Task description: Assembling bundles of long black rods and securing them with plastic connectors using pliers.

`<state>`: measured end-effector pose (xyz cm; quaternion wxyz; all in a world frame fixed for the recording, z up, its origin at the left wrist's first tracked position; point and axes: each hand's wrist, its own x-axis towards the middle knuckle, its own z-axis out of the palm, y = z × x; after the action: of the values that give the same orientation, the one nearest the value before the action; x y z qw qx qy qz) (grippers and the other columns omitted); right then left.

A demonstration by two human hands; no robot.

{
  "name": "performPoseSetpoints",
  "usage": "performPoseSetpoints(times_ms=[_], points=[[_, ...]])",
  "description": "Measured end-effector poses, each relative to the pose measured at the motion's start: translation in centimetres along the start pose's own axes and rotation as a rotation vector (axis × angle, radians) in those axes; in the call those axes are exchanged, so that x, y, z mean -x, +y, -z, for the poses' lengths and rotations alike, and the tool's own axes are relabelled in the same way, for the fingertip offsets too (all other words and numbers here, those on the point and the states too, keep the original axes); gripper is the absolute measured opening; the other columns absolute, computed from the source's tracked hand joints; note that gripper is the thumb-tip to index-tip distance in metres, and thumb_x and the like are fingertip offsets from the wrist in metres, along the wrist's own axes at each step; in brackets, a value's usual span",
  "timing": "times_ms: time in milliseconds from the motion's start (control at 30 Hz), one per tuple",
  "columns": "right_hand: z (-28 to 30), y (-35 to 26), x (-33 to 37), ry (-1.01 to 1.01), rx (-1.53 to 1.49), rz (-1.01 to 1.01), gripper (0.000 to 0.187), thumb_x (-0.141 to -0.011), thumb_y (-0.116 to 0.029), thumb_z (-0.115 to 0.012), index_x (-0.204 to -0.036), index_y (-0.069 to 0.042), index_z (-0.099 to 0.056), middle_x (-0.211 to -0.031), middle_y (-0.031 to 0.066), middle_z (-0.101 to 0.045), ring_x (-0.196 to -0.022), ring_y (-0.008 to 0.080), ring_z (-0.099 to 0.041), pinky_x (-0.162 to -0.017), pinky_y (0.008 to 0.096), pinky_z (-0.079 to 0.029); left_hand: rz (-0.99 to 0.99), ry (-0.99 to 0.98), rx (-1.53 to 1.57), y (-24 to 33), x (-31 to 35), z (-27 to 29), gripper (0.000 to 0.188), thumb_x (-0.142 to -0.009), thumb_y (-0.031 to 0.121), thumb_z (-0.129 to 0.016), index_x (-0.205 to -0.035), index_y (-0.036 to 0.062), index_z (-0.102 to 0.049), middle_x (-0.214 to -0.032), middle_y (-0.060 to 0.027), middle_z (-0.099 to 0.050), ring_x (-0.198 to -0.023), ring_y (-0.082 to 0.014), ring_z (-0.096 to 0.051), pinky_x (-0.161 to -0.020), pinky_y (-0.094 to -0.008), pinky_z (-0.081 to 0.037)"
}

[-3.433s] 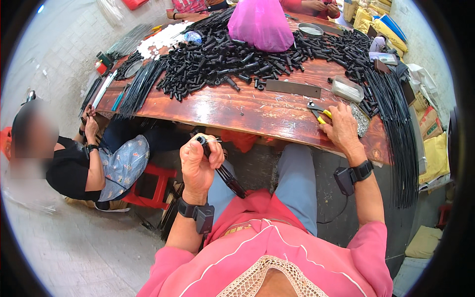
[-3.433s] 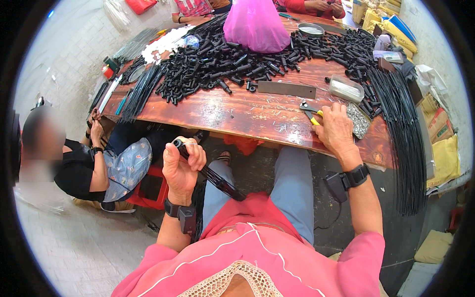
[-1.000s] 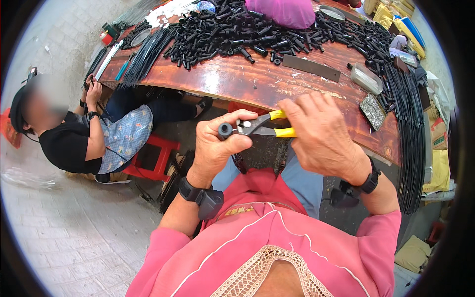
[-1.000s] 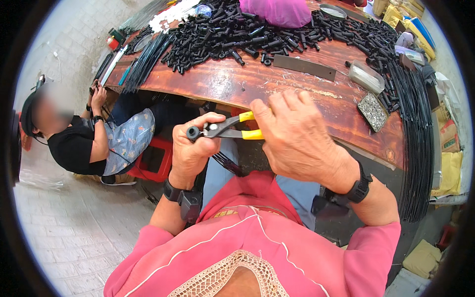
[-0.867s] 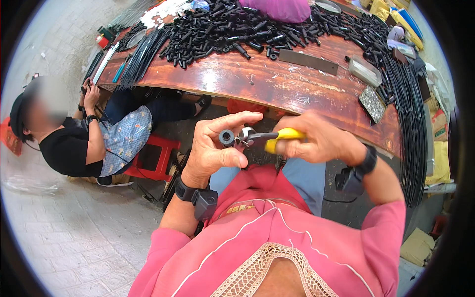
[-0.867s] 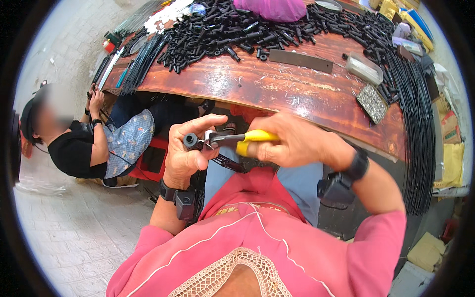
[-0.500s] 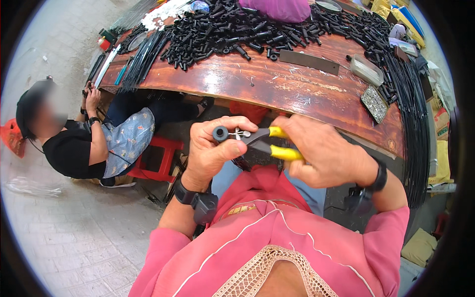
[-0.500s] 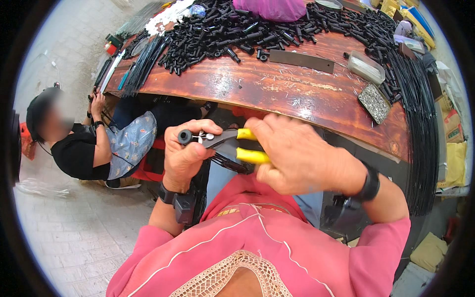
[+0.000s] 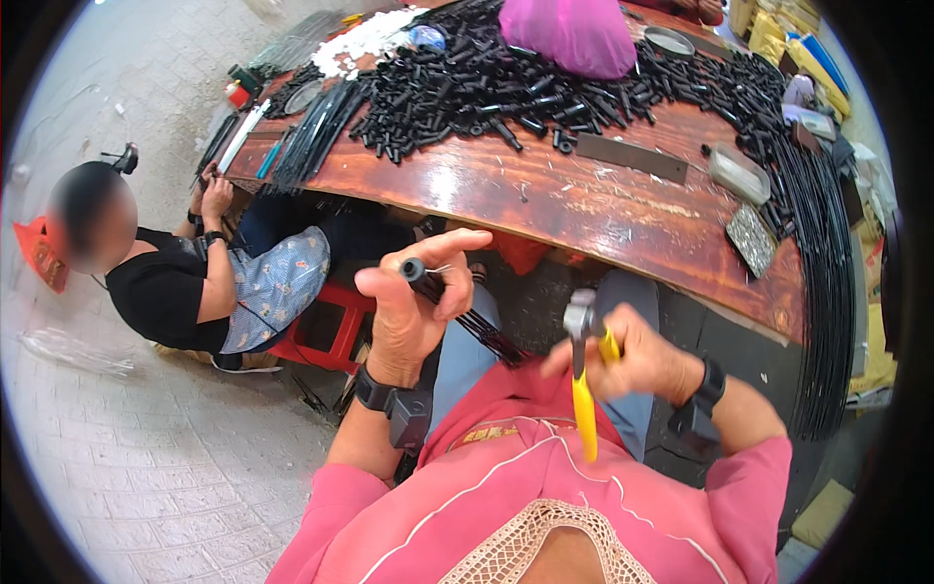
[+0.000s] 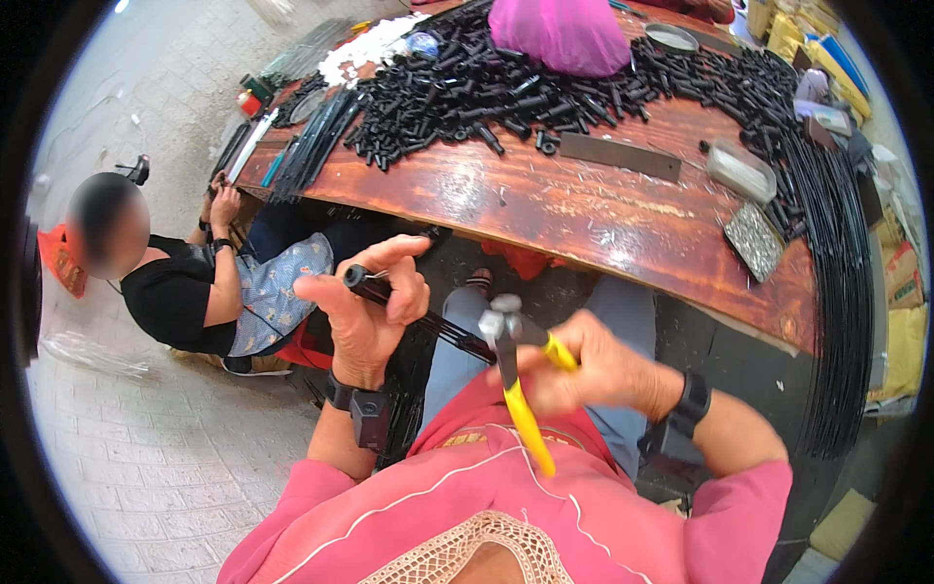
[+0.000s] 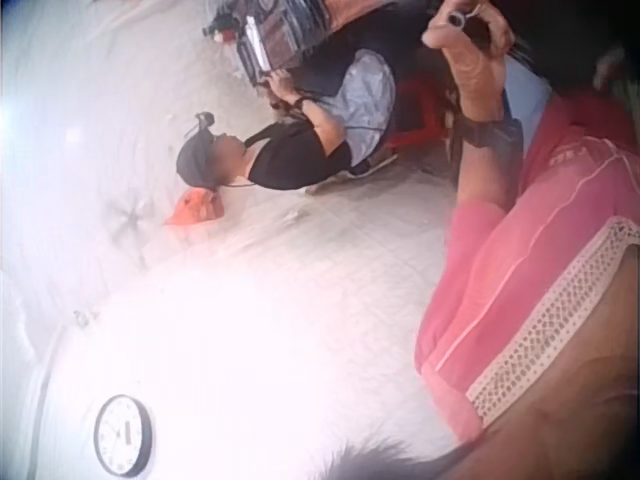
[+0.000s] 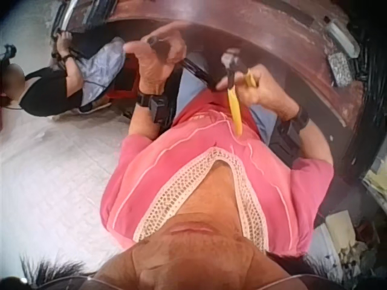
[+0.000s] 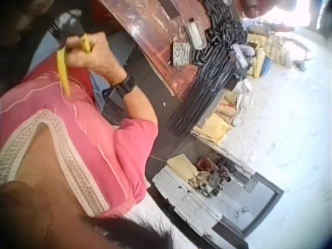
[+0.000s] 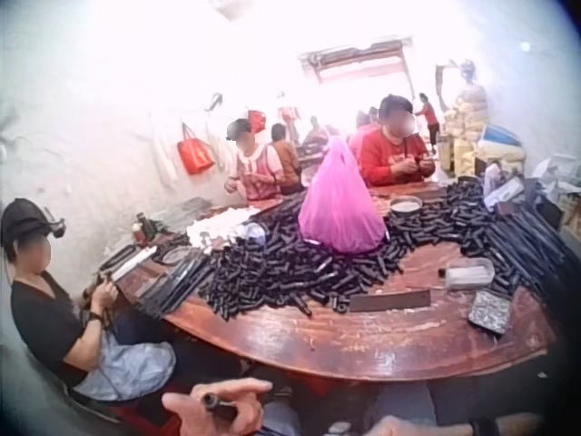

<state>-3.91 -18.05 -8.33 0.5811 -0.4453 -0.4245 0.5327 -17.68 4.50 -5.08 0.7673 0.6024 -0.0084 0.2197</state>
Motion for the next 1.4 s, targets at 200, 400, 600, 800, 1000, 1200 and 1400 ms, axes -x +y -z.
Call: performPoseSetpoints(times_ms=[200,400,600,800,1000,1200,1400], points=[[-4.2,3.8,2.5,-0.246,-0.303,0.029,0.032,-0.085,-0.016,-0.073,-0.111,0.002,-0.068,-0.091,0.0050,-0.068,-0.078,0.0092,-0.060,-0.069,0.0243,-0.049,0.119,0.143,0.178,-0.6,-0.8,-0.4,0.096,-0.090,0.076,-0.020,-0.103,-0.0073,-0.066,-0.047,0.0017,-0.036,-0.042,-0.0088,-0.029,-0.043,-0.0249,-0.024],[-4.4,-1.4,0.3,0.075,-0.061,-0.237,0.032,-0.085,-0.006,-0.063,-0.116,0.000,-0.057,-0.085,0.0045,-0.061,-0.077,0.0150,-0.058,-0.070,0.0294,-0.048,0.113,0.197,0.123,-1.0,-0.7,-0.8,0.095,-0.089,0.077,-0.022,-0.103,-0.0050,-0.067,-0.045,0.0030,-0.036,-0.041,-0.0068,-0.028,-0.042,-0.0230,-0.024],[-3.3,-3.5,-2.6,0.342,0.862,0.090,0.051,-0.073,0.007,-0.056,-0.123,-0.002,-0.048,-0.093,0.0157,-0.053,-0.087,0.0279,-0.054,-0.075,0.0387,-0.047,0.117,0.226,0.014,-0.8,-0.1,-1.9,0.097,-0.088,0.079,-0.020,-0.106,-0.0042,-0.068,-0.046,0.0035,-0.037,-0.042,-0.0066,-0.030,-0.042,-0.0225,-0.025],[-3.3,-3.0,-3.9,0.497,1.461,0.288,0.069,-0.066,0.008,-0.060,-0.133,0.000,-0.042,-0.104,0.0200,-0.048,-0.094,0.0369,-0.046,-0.083,0.0440,-0.044,0.184,0.305,-0.008,-1.2,0.1,-2.6,0.097,-0.085,0.082,-0.023,-0.103,-0.0026,-0.069,-0.051,0.0046,-0.044,-0.044,-0.0044,-0.032,-0.044,-0.0207,-0.025],[-2.9,-2.4,-4.2,0.593,1.564,0.399,0.065,-0.068,0.006,-0.061,-0.131,-0.001,-0.047,-0.102,0.0178,-0.049,-0.093,0.0327,-0.047,-0.078,0.0397,-0.046,0.165,0.268,0.060,-1.0,0.6,-2.1,0.090,-0.092,0.074,-0.023,-0.097,-0.0021,-0.072,-0.061,0.0011,-0.058,-0.046,-0.0028,-0.037,-0.044,-0.0185,-0.024],[1.0,-4.7,-4.4,0.336,1.583,0.655,0.044,-0.074,-0.008,-0.072,-0.116,-0.005,-0.061,-0.073,0.0039,-0.058,-0.065,0.0205,-0.058,-0.054,0.0326,-0.048,0.098,0.146,-0.095,-0.9,1.1,-2.6,0.091,-0.083,0.077,-0.044,-0.114,-0.0063,-0.064,-0.069,0.0023,-0.054,-0.056,-0.0035,-0.042,-0.050,-0.0193,-0.031],[3.3,-6.2,-4.7,-0.534,0.320,-0.455,0.069,-0.068,-0.027,-0.084,-0.120,0.009,-0.055,-0.070,0.0092,-0.066,-0.062,0.0138,-0.064,-0.053,0.0281,-0.047,0.012,0.002,-0.243,-0.9,1.6,-2.5,0.074,-0.064,0.042,-0.088,-0.112,-0.0087,-0.064,-0.080,-0.0014,-0.059,-0.070,-0.0062,-0.054,-0.064,-0.0186,-0.043]])
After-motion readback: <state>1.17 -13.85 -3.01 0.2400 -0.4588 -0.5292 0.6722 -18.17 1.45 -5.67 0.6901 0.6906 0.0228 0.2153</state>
